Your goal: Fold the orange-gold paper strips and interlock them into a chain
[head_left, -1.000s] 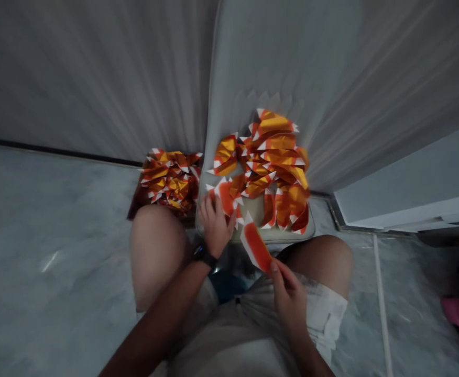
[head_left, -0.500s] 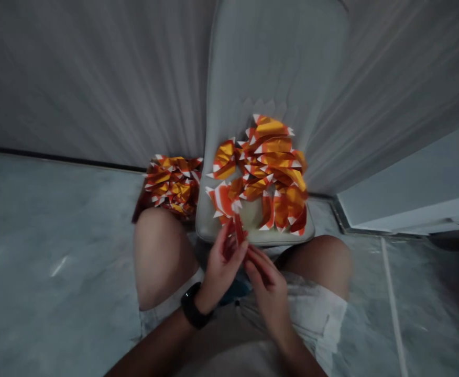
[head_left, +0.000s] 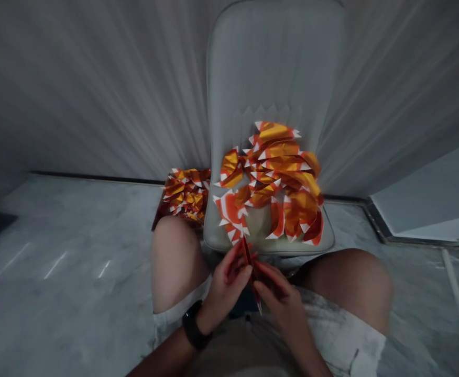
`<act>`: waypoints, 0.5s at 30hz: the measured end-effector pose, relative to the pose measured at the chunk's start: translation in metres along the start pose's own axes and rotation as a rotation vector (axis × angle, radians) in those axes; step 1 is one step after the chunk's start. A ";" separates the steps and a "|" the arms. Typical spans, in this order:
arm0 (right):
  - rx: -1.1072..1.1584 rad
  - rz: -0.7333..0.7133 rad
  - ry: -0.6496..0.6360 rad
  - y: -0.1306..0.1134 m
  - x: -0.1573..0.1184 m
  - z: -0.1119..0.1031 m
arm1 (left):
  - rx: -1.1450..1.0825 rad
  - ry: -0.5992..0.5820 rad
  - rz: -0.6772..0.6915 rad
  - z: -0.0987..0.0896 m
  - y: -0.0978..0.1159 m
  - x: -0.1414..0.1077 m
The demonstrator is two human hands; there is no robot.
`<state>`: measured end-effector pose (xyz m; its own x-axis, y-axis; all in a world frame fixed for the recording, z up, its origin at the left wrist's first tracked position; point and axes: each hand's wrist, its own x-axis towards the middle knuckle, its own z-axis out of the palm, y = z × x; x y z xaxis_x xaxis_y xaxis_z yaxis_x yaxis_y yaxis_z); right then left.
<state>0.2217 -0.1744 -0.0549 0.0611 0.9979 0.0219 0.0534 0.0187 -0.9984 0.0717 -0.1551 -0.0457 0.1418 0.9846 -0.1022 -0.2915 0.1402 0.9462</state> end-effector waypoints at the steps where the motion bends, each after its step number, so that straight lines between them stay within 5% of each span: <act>1: -0.015 0.002 0.008 -0.001 0.001 0.000 | 0.023 0.014 -0.002 0.000 -0.001 0.001; 9: -0.331 -0.154 0.168 -0.016 0.003 0.005 | 0.330 0.280 0.119 -0.004 -0.007 0.010; 15: -0.339 -0.097 0.186 -0.016 0.005 0.004 | 0.606 0.110 0.014 -0.018 0.003 0.010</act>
<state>0.2174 -0.1690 -0.0390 0.2169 0.9637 0.1557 0.3917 0.0602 -0.9181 0.0548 -0.1425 -0.0492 0.0337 0.9955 -0.0887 0.3015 0.0745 0.9506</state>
